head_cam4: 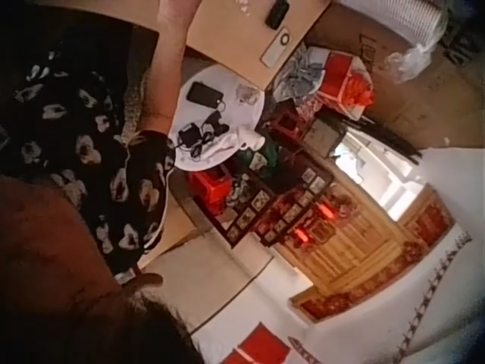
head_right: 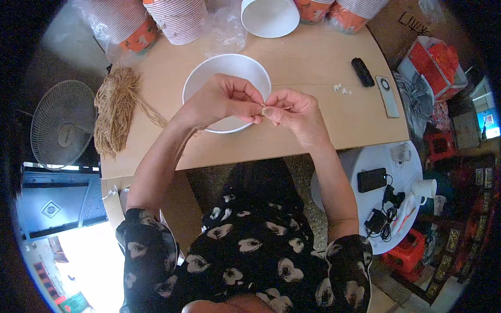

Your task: Attaching string handles to decorative paper buckets in a manufacturing environment.

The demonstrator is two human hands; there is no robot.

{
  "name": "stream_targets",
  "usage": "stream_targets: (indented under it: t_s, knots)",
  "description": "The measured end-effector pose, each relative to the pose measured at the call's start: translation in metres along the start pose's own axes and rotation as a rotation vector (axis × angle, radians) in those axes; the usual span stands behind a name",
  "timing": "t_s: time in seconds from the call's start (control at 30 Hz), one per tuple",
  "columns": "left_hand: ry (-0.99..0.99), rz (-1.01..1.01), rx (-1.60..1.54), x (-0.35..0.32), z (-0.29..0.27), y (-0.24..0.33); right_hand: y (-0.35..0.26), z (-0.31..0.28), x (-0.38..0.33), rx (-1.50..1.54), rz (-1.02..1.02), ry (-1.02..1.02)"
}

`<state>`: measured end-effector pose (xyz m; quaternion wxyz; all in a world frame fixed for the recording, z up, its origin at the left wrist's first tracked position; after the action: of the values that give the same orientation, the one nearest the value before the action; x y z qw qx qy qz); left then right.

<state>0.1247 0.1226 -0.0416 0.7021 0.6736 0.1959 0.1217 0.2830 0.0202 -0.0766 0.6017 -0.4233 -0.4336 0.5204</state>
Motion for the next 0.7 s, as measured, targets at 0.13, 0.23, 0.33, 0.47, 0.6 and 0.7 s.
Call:
stream_targets:
  t_s: [0.13, 0.23, 0.33, 0.47, 0.6, 0.7]
  knots:
    - [-0.049, 0.005, 0.05, 0.0, 0.003, 0.004, 0.002, -0.004, -0.001, -0.038, -0.02, -0.024]
    - [-0.053, 0.007, 0.049, -0.001, 0.004, 0.002, 0.001, 0.0, -0.003, 0.05, 0.023, -0.016]
    - [-0.047, 0.004, 0.017, -0.002, 0.003, 0.001, 0.006, 0.0, -0.004, 0.2, 0.09, 0.012]
    - [-0.06, 0.02, -0.07, -0.003, 0.003, -0.002, 0.014, 0.006, -0.007, 0.264, 0.093, 0.121]
    - [-0.053, 0.055, -0.002, -0.003, 0.002, -0.001, 0.02, 0.012, -0.01, 0.412, 0.139, 0.126]
    - [-0.046, 0.098, 0.063, -0.005, 0.004, 0.001, 0.022, 0.019, -0.01, 0.507, 0.132, 0.092]
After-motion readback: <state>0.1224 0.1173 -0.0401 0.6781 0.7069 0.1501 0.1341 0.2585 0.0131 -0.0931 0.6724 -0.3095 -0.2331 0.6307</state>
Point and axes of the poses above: each hand's wrist, its own x-axis towards the middle knuckle, its own z-axis out of the palm, y = z × x, the point moved 4 cm from there along x, towards the middle knuckle, and after that the axes turned 4 degrees about x, right-handed, at the moved point
